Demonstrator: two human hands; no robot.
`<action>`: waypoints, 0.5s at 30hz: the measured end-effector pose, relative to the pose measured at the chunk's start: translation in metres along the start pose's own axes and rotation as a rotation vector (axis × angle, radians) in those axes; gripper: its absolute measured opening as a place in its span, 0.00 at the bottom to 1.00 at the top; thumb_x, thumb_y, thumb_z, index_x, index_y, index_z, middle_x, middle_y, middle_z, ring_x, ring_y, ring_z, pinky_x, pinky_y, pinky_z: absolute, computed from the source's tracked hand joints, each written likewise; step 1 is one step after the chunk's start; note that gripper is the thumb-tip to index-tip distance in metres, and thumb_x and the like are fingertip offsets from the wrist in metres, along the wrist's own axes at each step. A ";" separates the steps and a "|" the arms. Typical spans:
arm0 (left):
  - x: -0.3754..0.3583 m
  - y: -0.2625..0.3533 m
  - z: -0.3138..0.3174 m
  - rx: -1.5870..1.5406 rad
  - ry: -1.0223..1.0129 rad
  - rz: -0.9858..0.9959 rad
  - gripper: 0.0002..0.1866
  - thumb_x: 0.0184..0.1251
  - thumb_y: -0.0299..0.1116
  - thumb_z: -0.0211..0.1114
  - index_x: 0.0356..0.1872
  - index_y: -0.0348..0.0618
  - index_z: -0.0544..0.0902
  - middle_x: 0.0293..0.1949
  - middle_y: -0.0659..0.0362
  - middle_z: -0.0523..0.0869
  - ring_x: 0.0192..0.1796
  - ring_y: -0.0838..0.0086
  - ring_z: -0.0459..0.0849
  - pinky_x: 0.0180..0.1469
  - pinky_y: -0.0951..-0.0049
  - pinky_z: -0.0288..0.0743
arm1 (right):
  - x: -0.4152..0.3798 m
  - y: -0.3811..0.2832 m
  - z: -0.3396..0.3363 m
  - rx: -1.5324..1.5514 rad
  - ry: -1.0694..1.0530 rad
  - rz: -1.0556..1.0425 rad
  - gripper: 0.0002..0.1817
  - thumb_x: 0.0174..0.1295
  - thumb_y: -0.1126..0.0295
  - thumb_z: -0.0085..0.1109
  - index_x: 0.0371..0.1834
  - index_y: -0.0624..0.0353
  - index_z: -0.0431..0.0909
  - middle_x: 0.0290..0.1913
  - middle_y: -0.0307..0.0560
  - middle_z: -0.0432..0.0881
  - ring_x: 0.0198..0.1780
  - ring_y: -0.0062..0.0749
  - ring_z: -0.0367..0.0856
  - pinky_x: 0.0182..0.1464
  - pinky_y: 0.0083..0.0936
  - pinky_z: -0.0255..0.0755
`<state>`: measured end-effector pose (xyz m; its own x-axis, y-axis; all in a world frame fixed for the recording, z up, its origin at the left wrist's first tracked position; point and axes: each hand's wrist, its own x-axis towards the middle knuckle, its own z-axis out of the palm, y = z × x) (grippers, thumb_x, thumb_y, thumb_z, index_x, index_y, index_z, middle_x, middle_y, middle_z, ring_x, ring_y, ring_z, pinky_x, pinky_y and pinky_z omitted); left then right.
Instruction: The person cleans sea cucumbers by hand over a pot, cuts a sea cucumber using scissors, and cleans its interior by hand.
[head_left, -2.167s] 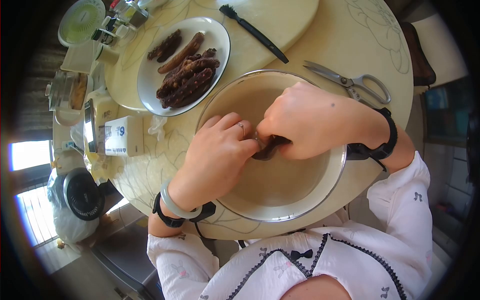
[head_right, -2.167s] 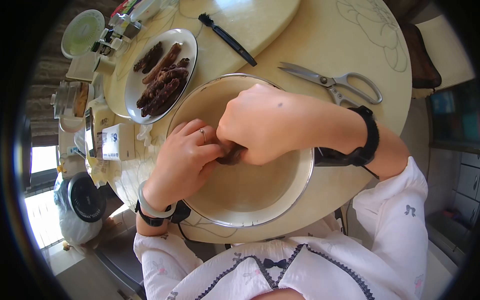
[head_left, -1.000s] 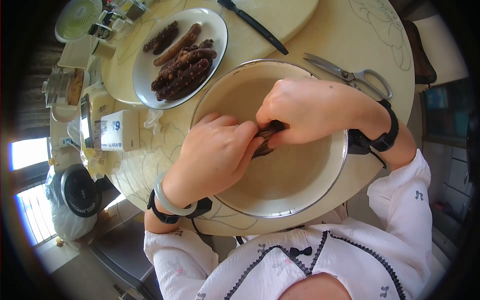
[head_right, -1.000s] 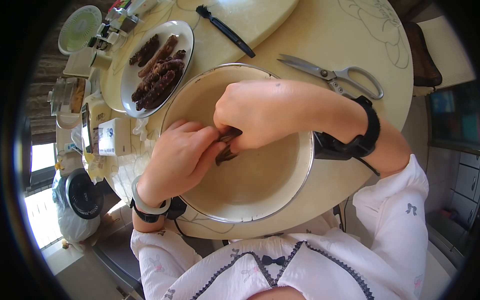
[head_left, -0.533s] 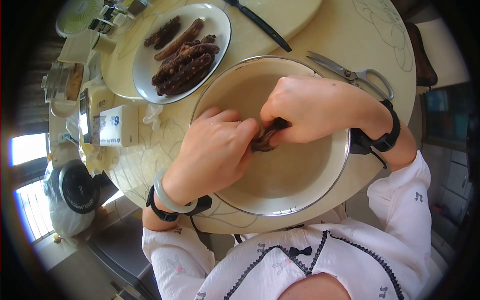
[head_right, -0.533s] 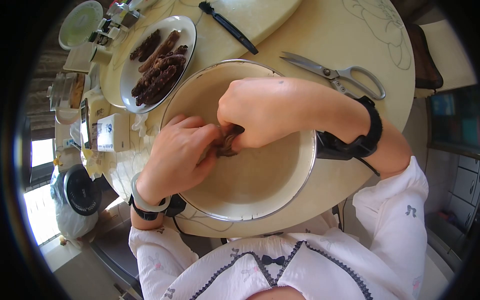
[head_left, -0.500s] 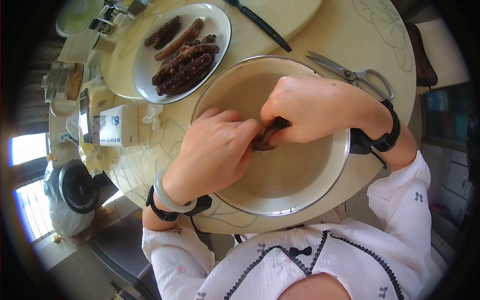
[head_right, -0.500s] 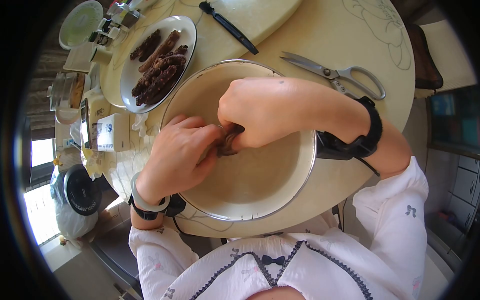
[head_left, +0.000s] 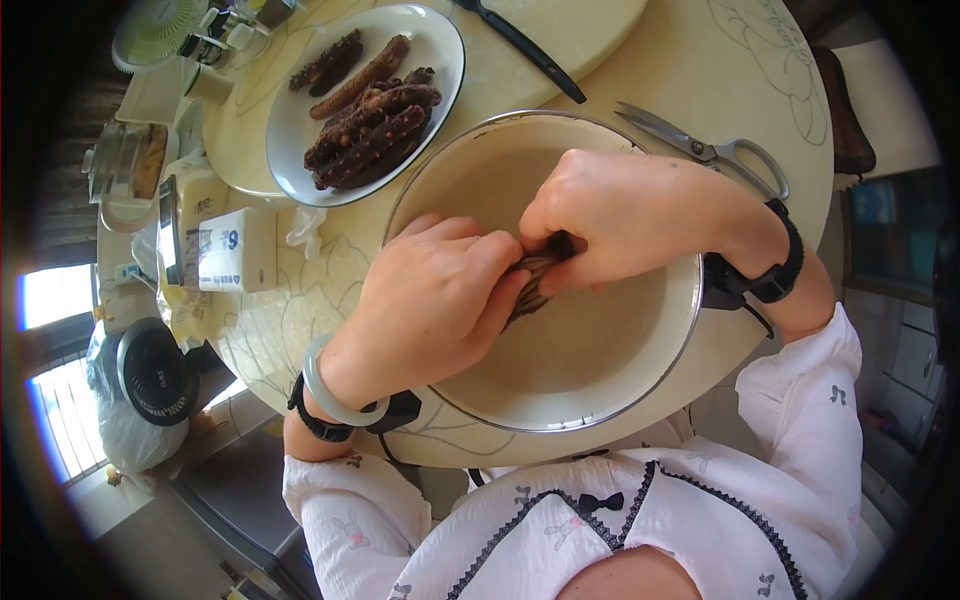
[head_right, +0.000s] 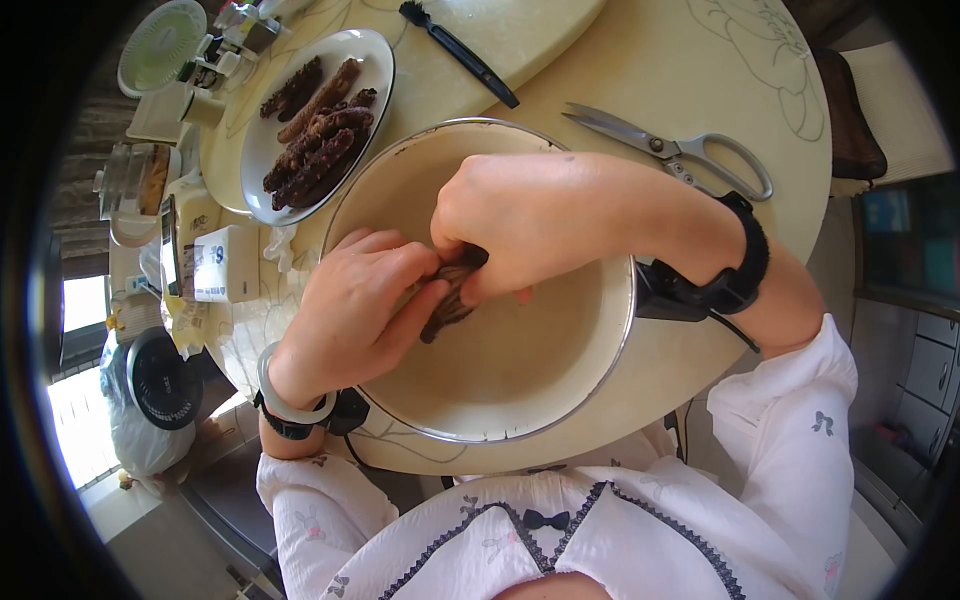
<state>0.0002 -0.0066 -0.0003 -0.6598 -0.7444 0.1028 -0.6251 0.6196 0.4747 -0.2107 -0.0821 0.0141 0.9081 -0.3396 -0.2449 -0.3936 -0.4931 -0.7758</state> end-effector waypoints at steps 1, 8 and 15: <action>0.000 0.000 0.000 -0.001 0.000 0.000 0.05 0.65 0.31 0.67 0.35 0.43 0.81 0.26 0.57 0.83 0.34 0.58 0.80 0.41 0.60 0.72 | 0.000 -0.001 -0.001 0.022 -0.006 0.033 0.12 0.57 0.65 0.68 0.33 0.66 0.86 0.24 0.50 0.86 0.27 0.40 0.84 0.32 0.33 0.77; 0.000 0.000 -0.002 -0.048 0.021 0.000 0.05 0.62 0.28 0.67 0.36 0.43 0.80 0.27 0.57 0.83 0.35 0.58 0.80 0.41 0.60 0.71 | 0.000 -0.004 -0.003 0.079 -0.022 0.074 0.13 0.57 0.64 0.70 0.34 0.66 0.87 0.24 0.50 0.86 0.27 0.35 0.86 0.33 0.31 0.78; -0.001 -0.001 0.000 0.016 -0.010 -0.004 0.09 0.54 0.25 0.68 0.37 0.44 0.81 0.29 0.58 0.85 0.38 0.59 0.80 0.43 0.61 0.72 | 0.000 -0.002 0.000 -0.008 0.020 0.032 0.13 0.57 0.65 0.70 0.34 0.66 0.87 0.24 0.52 0.86 0.26 0.37 0.86 0.33 0.31 0.78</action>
<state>0.0021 -0.0067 -0.0007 -0.6613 -0.7444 0.0926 -0.6342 0.6208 0.4609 -0.2099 -0.0808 0.0155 0.8918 -0.3717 -0.2579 -0.4240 -0.4882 -0.7628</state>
